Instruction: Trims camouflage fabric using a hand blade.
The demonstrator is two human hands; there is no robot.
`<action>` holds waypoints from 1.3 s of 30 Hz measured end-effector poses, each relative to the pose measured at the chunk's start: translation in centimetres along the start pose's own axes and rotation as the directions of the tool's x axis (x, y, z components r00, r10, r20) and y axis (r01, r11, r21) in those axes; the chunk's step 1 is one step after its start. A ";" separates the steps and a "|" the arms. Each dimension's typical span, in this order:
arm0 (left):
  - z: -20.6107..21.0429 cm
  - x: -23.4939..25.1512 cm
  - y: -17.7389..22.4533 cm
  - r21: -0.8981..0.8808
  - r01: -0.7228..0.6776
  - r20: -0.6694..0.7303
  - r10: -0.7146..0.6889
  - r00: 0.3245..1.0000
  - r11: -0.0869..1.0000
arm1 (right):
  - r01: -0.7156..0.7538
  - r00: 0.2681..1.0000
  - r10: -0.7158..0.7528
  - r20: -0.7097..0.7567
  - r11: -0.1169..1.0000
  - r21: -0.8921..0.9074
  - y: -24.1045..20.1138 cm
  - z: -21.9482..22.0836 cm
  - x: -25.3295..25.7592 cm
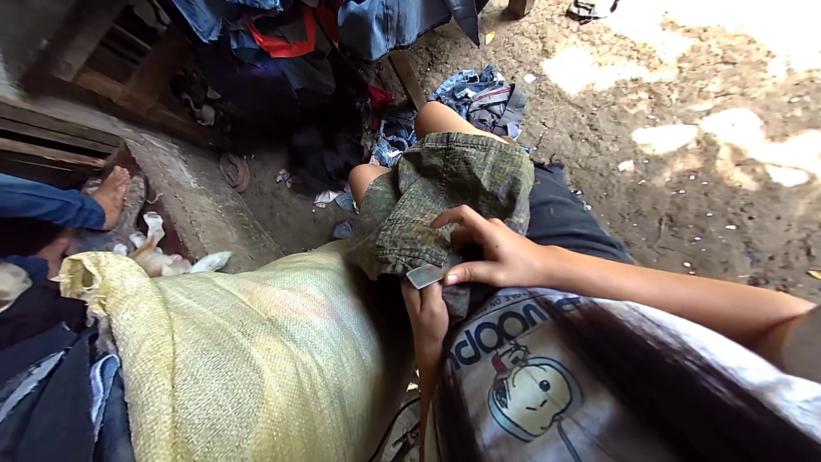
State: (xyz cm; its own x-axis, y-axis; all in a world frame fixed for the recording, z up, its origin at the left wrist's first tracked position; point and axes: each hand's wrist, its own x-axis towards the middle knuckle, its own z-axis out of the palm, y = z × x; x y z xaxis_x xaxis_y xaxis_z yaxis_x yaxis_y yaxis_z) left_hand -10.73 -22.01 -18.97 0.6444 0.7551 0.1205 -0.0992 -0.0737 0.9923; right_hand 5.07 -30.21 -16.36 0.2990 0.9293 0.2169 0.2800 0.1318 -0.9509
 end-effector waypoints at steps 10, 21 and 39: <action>1.5 0.6 4.0 0.026 0.029 -0.029 -0.028 0.999 0.999 | 0.048 0.999 -0.047 -0.027 0.998 0.035 0.1 -0.1 0.1; 1.8 1.2 3.6 0.010 0.103 -0.024 -0.102 0.994 0.995 | -0.005 1.000 0.003 0.013 0.992 0.126 -0.1 0.0 1.1; 1.4 2.4 4.2 0.232 0.032 -0.112 -0.006 0.994 0.972 | -0.208 0.977 0.161 0.137 0.859 0.468 -0.6 -0.8 2.3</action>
State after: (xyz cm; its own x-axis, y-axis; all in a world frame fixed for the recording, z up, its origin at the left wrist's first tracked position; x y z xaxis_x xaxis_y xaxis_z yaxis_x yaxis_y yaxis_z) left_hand -8.55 -21.36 -14.44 0.5562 0.8236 0.1110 0.1002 -0.1991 0.9748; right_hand 6.33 -28.45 -15.06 0.2122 0.9768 0.0281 -0.2491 0.0818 -0.9650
